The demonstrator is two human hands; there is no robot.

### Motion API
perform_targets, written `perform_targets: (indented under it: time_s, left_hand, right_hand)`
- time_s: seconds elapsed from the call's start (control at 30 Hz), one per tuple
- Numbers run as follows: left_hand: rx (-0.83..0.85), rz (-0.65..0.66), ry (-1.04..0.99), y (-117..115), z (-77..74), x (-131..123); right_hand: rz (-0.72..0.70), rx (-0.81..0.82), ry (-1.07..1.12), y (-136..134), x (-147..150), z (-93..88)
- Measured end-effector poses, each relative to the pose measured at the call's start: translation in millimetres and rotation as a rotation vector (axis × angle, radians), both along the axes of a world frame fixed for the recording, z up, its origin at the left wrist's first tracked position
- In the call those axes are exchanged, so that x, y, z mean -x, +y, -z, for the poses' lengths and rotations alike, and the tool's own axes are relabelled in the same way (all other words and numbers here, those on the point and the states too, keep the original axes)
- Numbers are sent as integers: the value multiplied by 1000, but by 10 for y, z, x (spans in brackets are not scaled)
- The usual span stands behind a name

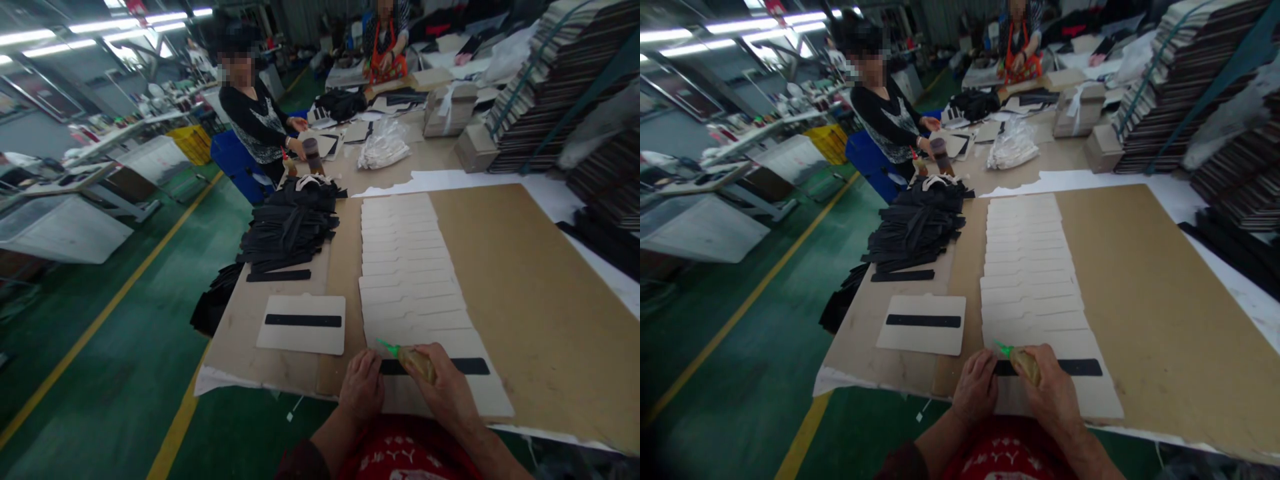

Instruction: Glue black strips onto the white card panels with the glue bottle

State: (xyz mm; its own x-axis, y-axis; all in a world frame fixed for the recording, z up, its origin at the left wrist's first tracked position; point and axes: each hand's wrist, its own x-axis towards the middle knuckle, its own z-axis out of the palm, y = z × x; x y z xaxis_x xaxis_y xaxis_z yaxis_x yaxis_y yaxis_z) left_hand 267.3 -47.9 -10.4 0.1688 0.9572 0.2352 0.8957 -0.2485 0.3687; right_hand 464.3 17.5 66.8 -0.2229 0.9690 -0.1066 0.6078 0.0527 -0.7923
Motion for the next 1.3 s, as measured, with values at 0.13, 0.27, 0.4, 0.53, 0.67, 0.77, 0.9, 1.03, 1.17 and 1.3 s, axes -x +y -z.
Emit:
perform_targets:
  time_s: [0.13,0.27,0.4,0.53,0.67,0.77,0.9,1.03,1.17,1.3]
  left_hand:
    - [-10,-11,14,0,18,-11]
    - [-22,9,22,-7,37,-4]
    - [-43,21,24,-11,46,10]
    - [-48,23,29,-7,40,13]
    - [-42,37,38,-4,52,16]
    - [-44,38,43,-9,82,21]
    - [-42,29,48,-22,119,28]
    - [-42,34,55,-30,133,39]
    - [-47,29,60,-29,130,42]
    - [-48,21,58,-18,115,41]
  right_hand:
    - [-98,-95,-98,54,88,68]
    - [-178,-178,-213,78,155,26]
    - [-198,-240,-381,74,119,-53]
    - [-209,-261,-399,72,107,-51]
    - [-231,-296,-398,78,167,-59]
    - [-210,-290,-458,81,127,-103]
    - [-149,-249,-515,80,-8,-128]
    - [-161,-230,-509,88,-37,-121]
    - [-133,-220,-536,110,-130,-157]
    - [-101,-224,-529,112,-271,-191]
